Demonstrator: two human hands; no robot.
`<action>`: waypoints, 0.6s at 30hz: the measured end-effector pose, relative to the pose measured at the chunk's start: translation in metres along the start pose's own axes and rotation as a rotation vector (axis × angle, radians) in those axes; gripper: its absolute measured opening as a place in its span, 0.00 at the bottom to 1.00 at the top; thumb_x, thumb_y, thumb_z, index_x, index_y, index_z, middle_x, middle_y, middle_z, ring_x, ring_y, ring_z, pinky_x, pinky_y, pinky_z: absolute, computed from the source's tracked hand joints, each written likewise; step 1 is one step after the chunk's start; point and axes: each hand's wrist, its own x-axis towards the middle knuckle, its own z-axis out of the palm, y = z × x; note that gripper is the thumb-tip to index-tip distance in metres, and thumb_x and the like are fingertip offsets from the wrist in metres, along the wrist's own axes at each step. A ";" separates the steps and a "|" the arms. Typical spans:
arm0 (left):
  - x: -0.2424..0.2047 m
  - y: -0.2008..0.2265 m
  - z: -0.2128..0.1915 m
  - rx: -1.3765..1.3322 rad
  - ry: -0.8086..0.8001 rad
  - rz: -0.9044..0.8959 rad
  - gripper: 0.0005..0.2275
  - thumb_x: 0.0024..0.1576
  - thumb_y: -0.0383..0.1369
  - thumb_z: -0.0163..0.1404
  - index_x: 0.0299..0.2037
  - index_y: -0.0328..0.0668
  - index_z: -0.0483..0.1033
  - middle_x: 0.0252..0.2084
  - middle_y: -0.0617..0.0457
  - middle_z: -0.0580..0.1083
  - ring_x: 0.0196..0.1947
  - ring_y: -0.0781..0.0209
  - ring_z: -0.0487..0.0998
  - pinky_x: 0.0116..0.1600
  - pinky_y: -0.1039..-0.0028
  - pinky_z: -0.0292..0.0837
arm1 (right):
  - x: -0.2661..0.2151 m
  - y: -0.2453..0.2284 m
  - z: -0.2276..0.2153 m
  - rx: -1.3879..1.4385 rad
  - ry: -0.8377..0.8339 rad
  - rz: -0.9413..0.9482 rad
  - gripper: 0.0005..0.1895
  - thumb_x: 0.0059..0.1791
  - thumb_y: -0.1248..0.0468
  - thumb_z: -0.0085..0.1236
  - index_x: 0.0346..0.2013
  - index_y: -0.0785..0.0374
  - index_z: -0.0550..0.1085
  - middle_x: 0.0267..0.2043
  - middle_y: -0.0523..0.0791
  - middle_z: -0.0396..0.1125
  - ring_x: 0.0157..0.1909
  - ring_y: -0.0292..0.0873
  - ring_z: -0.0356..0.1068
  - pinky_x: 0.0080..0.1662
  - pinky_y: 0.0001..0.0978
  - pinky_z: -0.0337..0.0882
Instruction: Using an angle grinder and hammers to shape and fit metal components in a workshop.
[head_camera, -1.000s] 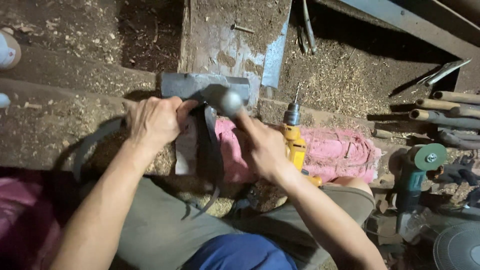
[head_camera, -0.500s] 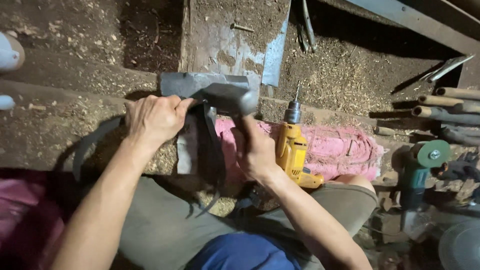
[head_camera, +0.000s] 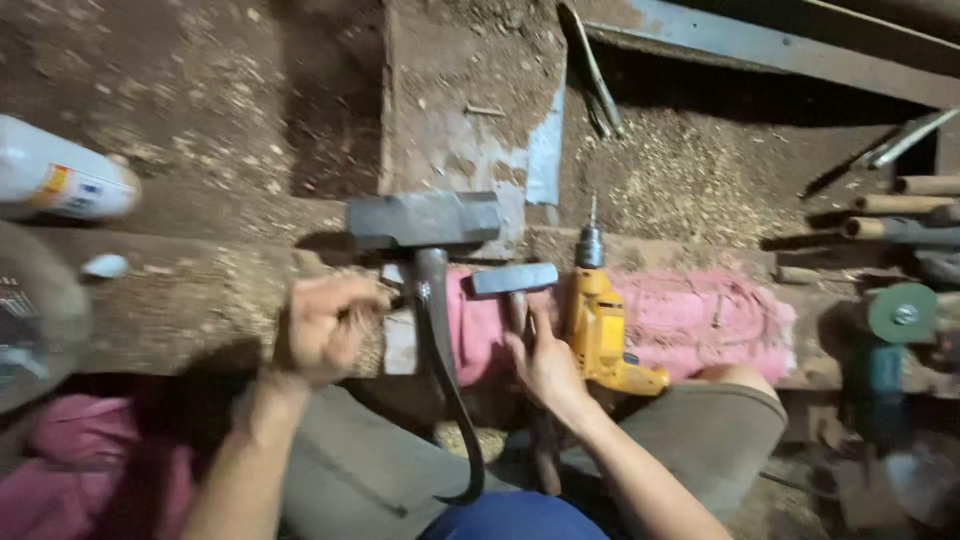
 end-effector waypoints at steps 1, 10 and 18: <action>-0.002 0.011 -0.003 -0.219 0.076 0.105 0.23 0.66 0.49 0.43 0.22 0.46 0.72 0.18 0.59 0.68 0.15 0.71 0.62 0.22 0.79 0.58 | -0.018 -0.031 -0.014 -0.344 -0.065 -0.027 0.32 0.53 0.53 0.53 0.70 0.54 0.60 0.58 0.54 0.68 0.62 0.53 0.69 0.59 0.39 0.69; -0.009 0.089 -0.010 -0.618 0.256 0.222 0.21 0.68 0.46 0.49 0.27 0.40 0.72 0.22 0.58 0.66 0.24 0.68 0.63 0.31 0.74 0.57 | -0.114 -0.039 -0.019 0.378 -0.967 -0.611 0.29 0.59 0.54 0.47 0.72 0.64 0.59 0.66 0.51 0.64 0.71 0.46 0.61 0.70 0.39 0.57; -0.007 0.107 0.018 -1.054 0.283 0.194 0.20 0.67 0.46 0.50 0.28 0.39 0.71 0.25 0.54 0.67 0.26 0.65 0.64 0.32 0.73 0.56 | -0.114 0.001 0.045 0.557 -1.045 -0.692 0.25 0.60 0.55 0.45 0.68 0.65 0.67 0.44 0.43 0.70 0.47 0.39 0.71 0.52 0.34 0.69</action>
